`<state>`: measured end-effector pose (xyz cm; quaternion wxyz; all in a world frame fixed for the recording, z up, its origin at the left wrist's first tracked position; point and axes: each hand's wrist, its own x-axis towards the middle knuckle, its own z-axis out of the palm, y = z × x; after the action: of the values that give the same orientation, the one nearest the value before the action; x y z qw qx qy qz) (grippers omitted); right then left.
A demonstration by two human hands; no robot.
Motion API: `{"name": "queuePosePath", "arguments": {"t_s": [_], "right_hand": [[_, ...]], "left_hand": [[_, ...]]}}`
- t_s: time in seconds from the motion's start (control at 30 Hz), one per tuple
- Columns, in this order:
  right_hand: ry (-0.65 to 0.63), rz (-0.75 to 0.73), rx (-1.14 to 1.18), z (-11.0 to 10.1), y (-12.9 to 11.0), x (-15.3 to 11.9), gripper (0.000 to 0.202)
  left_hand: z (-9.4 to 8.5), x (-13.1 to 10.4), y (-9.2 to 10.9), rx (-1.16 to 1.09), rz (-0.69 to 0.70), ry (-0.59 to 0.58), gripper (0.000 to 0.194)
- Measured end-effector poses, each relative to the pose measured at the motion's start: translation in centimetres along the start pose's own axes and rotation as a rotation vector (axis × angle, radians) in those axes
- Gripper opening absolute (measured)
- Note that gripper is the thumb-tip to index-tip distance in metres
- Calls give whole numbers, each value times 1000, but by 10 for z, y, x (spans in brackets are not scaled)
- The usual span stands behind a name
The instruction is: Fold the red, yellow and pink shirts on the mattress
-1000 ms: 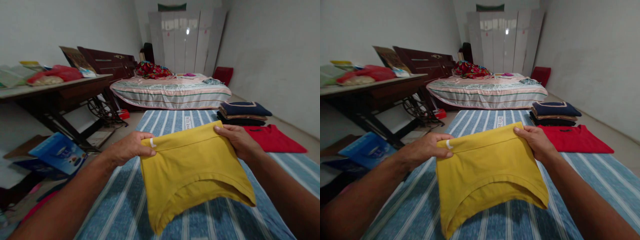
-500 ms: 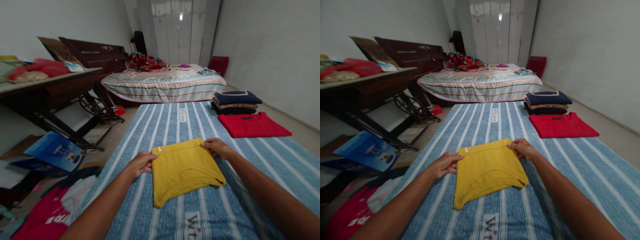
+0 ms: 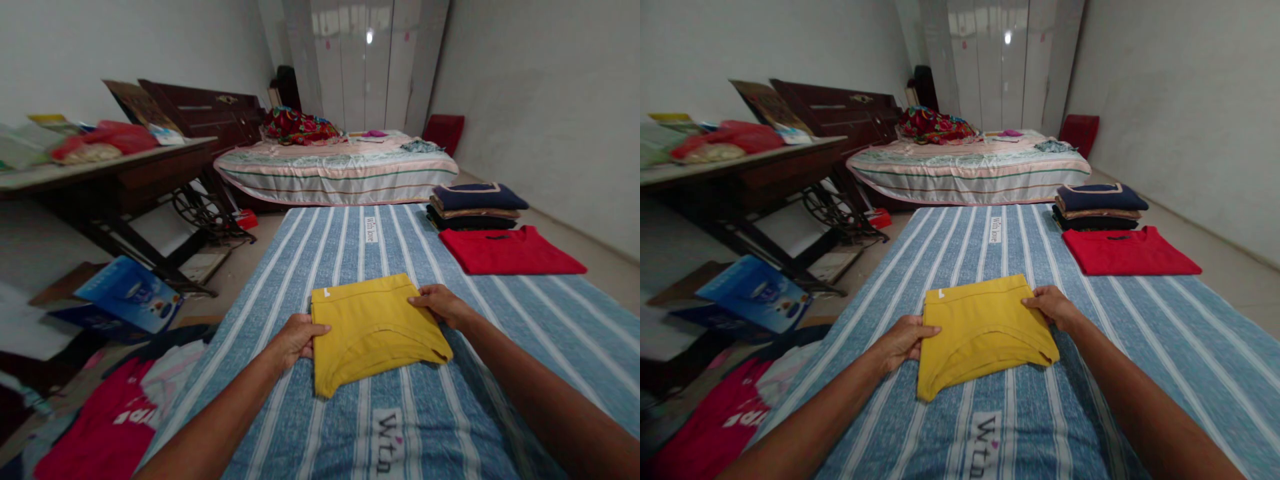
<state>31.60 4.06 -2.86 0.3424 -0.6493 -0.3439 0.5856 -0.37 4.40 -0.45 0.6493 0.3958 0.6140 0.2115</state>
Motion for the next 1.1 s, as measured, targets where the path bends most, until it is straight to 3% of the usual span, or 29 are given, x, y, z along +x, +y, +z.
{"name": "queuePosePath", "arguments": {"t_s": [0.2,0.43,0.67,0.8,0.9,1.0,1.1], "right_hand": [[19,-18,-56,0,3,-1,22],[13,10,-104,-3,5,-4,26],[82,-63,-82,2,4,-10,24],[112,-135,68,21,-6,-39,26],[77,-177,271,51,-8,-72,31],[49,-278,468,87,-1,-105,32],[35,-393,557,119,15,-127,30]], "left_hand": [[6,-7,-2,2,43,70,43],[-1,-32,-9,-40,-3,-93,49],[6,-32,-19,2,82,74,24],[-1,-30,16,318,366,218,8],[1,-34,63,907,614,327,9],[20,-44,105,1349,771,310,14],[50,-48,128,1551,894,170,18]]}}
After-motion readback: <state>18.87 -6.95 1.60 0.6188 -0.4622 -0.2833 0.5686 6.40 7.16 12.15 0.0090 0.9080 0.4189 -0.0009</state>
